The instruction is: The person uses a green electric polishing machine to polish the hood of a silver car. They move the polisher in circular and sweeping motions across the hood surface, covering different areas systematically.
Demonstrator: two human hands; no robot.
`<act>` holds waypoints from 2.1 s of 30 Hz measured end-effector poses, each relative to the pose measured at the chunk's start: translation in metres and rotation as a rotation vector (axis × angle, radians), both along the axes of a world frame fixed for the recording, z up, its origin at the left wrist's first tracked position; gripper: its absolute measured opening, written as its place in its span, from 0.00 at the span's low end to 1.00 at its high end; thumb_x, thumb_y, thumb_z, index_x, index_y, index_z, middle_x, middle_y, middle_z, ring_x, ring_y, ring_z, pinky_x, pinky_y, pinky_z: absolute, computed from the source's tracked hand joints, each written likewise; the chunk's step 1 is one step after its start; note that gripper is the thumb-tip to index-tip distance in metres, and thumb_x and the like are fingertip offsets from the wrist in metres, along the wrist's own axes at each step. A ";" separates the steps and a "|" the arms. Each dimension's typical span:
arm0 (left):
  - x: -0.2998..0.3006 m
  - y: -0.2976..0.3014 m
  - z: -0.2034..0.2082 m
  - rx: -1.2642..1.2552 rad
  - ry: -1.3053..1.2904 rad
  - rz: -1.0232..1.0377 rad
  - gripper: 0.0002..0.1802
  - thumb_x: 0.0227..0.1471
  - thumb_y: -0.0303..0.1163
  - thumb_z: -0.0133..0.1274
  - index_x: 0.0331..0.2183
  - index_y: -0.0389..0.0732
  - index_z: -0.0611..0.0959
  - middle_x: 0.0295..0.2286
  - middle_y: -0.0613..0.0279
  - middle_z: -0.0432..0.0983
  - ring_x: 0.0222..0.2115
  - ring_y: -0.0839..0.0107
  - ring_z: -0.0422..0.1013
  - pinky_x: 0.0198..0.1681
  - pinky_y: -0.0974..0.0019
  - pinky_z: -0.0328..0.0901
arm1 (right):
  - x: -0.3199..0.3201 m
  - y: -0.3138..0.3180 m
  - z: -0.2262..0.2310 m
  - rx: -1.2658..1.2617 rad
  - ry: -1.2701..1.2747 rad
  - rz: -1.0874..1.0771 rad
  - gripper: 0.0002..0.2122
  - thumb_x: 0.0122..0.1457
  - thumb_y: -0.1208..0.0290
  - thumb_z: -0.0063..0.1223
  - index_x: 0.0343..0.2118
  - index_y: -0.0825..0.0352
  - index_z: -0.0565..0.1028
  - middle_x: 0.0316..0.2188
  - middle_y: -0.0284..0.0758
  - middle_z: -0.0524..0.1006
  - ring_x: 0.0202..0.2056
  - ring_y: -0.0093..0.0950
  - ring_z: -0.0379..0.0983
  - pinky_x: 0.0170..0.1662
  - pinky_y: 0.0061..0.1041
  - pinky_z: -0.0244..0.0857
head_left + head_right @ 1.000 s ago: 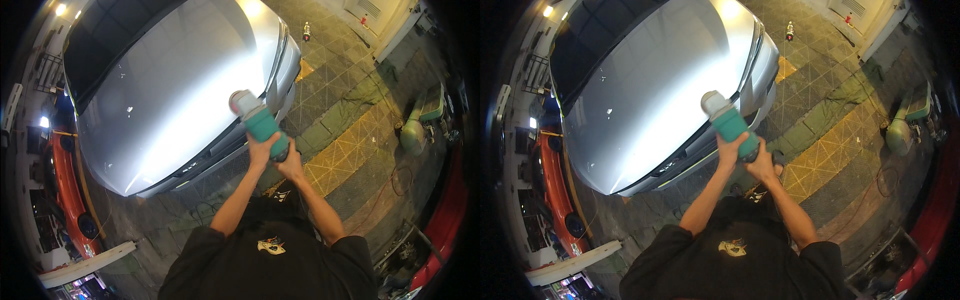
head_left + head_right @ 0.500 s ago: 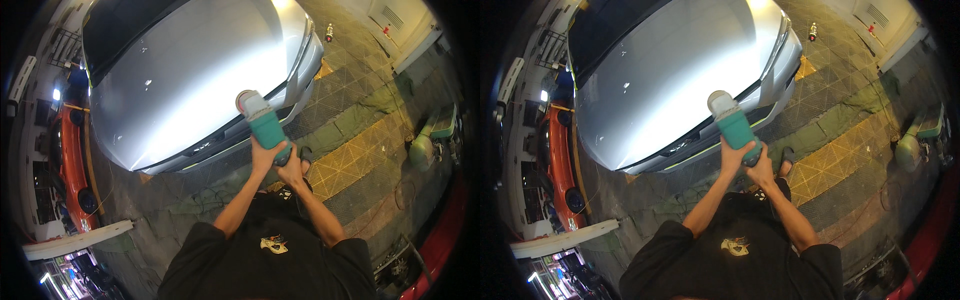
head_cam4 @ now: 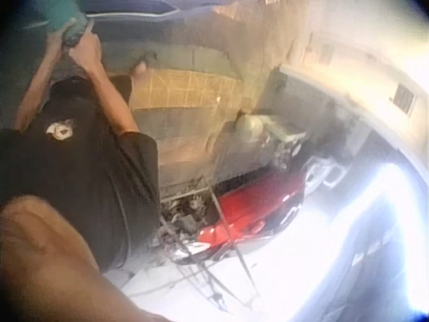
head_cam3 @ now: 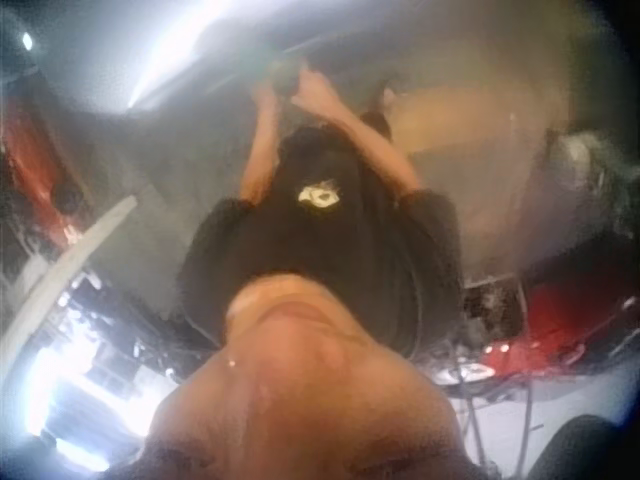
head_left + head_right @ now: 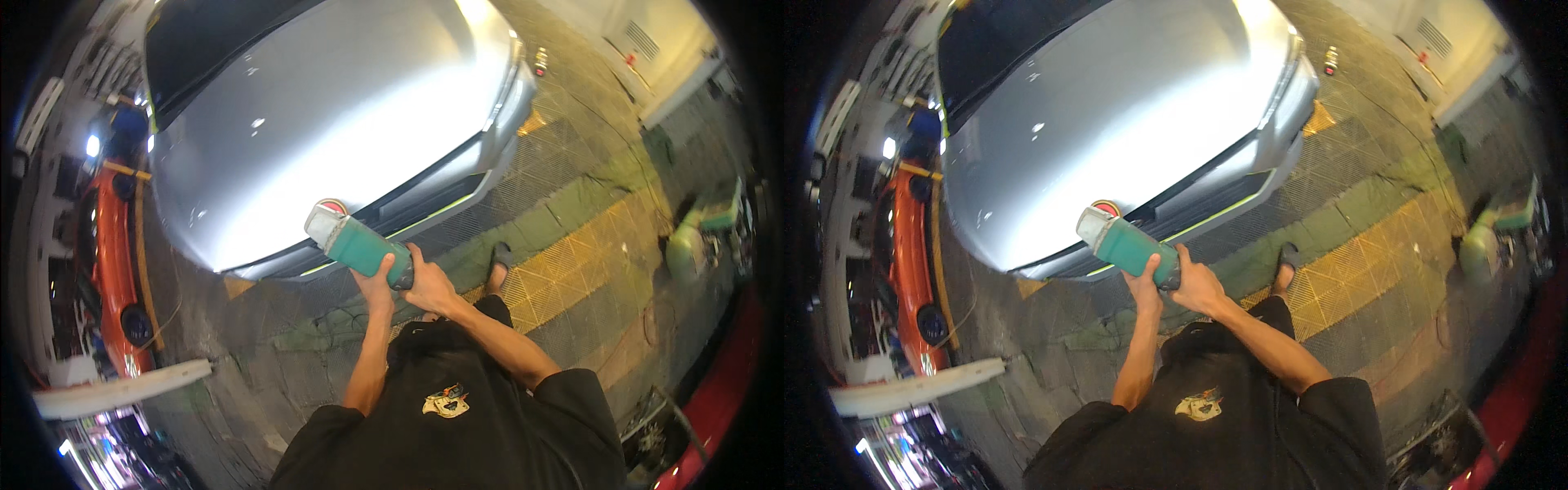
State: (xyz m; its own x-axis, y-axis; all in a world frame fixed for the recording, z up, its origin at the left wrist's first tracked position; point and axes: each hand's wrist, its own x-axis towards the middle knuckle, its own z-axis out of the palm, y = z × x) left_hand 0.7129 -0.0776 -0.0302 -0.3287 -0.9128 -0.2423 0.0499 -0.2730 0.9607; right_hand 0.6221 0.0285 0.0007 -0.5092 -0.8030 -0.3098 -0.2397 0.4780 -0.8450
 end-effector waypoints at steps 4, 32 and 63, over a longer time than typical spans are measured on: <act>-0.048 0.023 0.000 -0.052 0.018 -0.152 0.48 0.43 0.27 0.72 0.62 0.37 0.63 0.51 0.56 0.69 0.53 0.62 0.67 0.59 0.57 0.62 | -0.032 0.032 -0.006 0.005 0.003 -0.150 0.47 0.45 0.70 0.66 0.68 0.70 0.50 0.32 0.62 0.80 0.37 0.61 0.79 0.46 0.50 0.74; -0.185 0.068 0.028 -0.220 -0.392 -0.500 0.53 0.37 0.44 0.77 0.55 0.29 0.64 0.47 0.41 0.76 0.48 0.51 0.76 0.52 0.54 0.70 | -0.117 0.089 -0.032 -0.167 -0.075 -0.549 0.44 0.42 0.71 0.73 0.62 0.69 0.58 0.43 0.49 0.80 0.42 0.42 0.80 0.46 0.37 0.74; -0.411 0.091 0.056 -0.294 -0.286 -0.443 0.55 0.35 0.48 0.76 0.53 0.25 0.64 0.41 0.34 0.79 0.43 0.41 0.78 0.47 0.49 0.73 | -0.344 0.103 -0.001 -0.112 0.014 -0.592 0.40 0.44 0.71 0.70 0.59 0.74 0.60 0.40 0.49 0.80 0.33 0.39 0.81 0.35 0.33 0.75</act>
State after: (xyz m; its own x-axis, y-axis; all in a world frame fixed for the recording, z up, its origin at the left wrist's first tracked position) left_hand 0.3015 0.0134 0.0255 -0.6517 -0.7464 -0.1352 -0.2796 0.0707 0.9575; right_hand 0.2780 0.1313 -0.0005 -0.8831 -0.4094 -0.2293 0.0281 0.4417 -0.8967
